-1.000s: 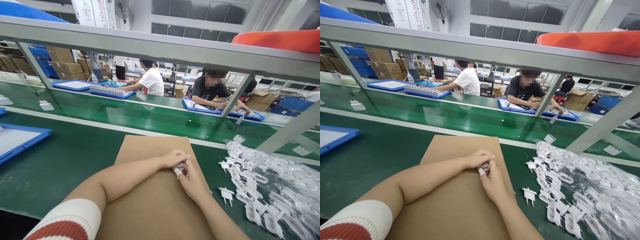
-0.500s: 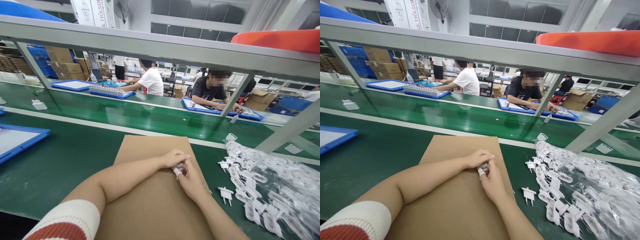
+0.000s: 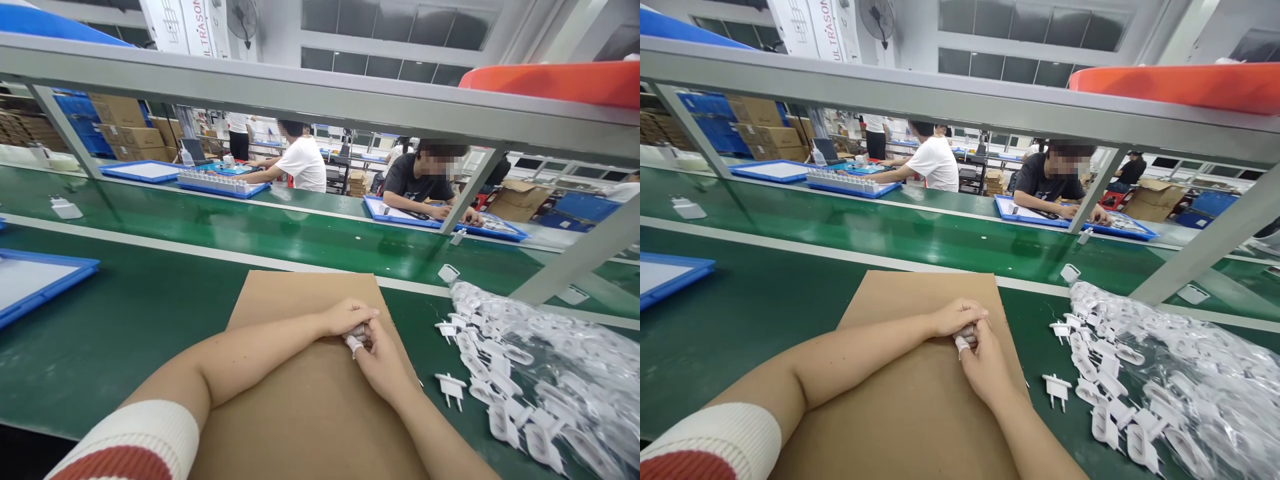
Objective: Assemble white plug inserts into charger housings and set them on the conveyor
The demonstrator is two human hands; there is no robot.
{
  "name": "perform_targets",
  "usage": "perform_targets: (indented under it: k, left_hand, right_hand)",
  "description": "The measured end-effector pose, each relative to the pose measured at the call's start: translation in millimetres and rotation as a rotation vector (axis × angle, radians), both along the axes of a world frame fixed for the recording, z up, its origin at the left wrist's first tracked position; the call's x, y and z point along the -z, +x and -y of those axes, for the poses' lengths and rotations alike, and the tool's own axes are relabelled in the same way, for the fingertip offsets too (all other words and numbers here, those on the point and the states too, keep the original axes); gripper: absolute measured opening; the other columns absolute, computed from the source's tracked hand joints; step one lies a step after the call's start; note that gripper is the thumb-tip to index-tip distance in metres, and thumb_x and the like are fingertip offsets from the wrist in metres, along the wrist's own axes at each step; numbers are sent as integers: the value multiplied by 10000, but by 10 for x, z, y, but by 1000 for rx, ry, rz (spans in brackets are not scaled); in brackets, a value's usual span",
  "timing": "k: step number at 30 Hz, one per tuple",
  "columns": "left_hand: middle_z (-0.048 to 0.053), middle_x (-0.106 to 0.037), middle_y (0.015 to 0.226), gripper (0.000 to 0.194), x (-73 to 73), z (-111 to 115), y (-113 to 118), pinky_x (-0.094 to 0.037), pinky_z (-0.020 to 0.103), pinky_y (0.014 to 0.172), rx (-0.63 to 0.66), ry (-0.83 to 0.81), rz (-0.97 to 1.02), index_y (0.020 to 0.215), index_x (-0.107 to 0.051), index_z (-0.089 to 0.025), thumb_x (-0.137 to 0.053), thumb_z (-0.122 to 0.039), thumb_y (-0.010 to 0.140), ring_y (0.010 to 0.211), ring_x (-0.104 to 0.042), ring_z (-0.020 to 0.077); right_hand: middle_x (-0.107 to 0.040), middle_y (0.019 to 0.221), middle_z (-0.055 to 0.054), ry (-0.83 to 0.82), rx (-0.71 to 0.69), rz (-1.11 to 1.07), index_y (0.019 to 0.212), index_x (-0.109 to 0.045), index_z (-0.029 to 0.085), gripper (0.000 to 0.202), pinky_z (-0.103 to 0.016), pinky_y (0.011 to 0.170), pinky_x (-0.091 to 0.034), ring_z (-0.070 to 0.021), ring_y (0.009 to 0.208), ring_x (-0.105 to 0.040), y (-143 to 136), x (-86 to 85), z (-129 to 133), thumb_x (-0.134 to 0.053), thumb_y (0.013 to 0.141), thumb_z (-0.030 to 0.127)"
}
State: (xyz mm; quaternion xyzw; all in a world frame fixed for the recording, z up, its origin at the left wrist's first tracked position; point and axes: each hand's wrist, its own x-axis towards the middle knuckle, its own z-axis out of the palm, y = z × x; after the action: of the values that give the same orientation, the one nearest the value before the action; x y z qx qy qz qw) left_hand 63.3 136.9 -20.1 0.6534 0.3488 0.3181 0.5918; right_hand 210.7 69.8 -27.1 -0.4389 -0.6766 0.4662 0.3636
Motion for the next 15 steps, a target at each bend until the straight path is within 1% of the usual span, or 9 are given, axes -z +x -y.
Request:
perform_targets:
  k: [5,9,12,15]
  left_hand:
    - [102,-647,768,636,22,-4,4,-485,277,655,0,1,0,723,-665,-116,-636,-745,816,690,-571,170]
    - [112,-657,799,639,30,-10,0,-502,282,679,-13,14,-12,739,-680,-111,-635,-744,819,719,-593,181]
    - [105,-650,771,631,-11,6,9,-502,289,658,-17,17,-31,728,-659,-116,-633,-741,817,691,-590,185]
    - [93,-651,766,578,-89,23,23,-505,287,659,-3,27,-39,731,-652,-126,-629,-692,847,719,-606,198]
  right_hand:
    - [-679,1093,-79,-10,-8,-1,1260,-527,201,440,-406,868,-552,-243,971,-691,3,-13,13,-535,820,186]
    - [-690,1138,-81,9,-13,-2,1263,-528,215,457,-400,875,-553,-242,997,-691,18,26,-4,-536,809,161]
    - [-693,1133,-69,40,0,13,1202,-545,227,401,-383,862,-554,-229,988,-688,25,64,-27,-542,811,137]
    - [-687,1115,-67,100,38,62,1081,-552,225,303,-379,855,-546,-232,998,-681,25,45,-43,-572,800,112]
